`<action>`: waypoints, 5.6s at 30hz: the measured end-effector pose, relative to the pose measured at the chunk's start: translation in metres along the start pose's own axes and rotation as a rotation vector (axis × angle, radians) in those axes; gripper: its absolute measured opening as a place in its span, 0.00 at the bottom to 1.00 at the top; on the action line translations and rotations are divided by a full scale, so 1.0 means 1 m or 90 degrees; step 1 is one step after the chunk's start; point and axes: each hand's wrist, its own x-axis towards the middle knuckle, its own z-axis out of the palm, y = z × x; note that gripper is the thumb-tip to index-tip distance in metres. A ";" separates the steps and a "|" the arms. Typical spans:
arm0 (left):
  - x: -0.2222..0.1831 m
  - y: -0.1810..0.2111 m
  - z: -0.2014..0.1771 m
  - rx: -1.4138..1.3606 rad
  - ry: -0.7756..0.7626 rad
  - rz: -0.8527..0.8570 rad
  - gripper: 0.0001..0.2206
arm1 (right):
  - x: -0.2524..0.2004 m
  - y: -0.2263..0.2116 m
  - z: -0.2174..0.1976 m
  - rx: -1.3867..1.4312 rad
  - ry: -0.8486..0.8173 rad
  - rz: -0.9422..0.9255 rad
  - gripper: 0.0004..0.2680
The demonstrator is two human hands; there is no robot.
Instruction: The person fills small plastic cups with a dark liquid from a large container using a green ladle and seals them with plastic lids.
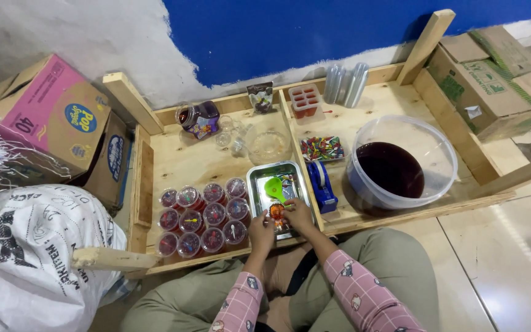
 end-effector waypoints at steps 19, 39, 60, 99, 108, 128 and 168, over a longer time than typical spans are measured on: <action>-0.019 0.091 -0.041 0.125 -0.147 -0.085 0.31 | -0.015 -0.020 0.005 -0.312 0.051 -0.221 0.15; -0.024 0.104 -0.054 0.287 -0.361 0.046 0.17 | -0.006 0.000 0.012 -0.798 -0.025 -0.236 0.07; -0.029 0.107 -0.045 0.223 -0.127 0.049 0.34 | -0.006 -0.015 0.028 -0.341 0.143 -0.211 0.04; -0.031 0.101 -0.042 0.277 -0.135 0.032 0.25 | -0.005 -0.013 0.027 -0.375 0.152 -0.246 0.08; -0.031 0.096 -0.036 0.273 -0.098 0.049 0.25 | 0.013 0.007 0.029 -0.461 0.156 -0.279 0.09; -0.039 0.081 -0.041 0.108 0.065 0.174 0.16 | -0.037 -0.070 -0.016 -0.278 0.197 -0.420 0.07; 0.007 0.136 0.122 -0.553 -0.332 -0.356 0.21 | 0.073 0.033 -0.153 -0.286 0.155 0.043 0.07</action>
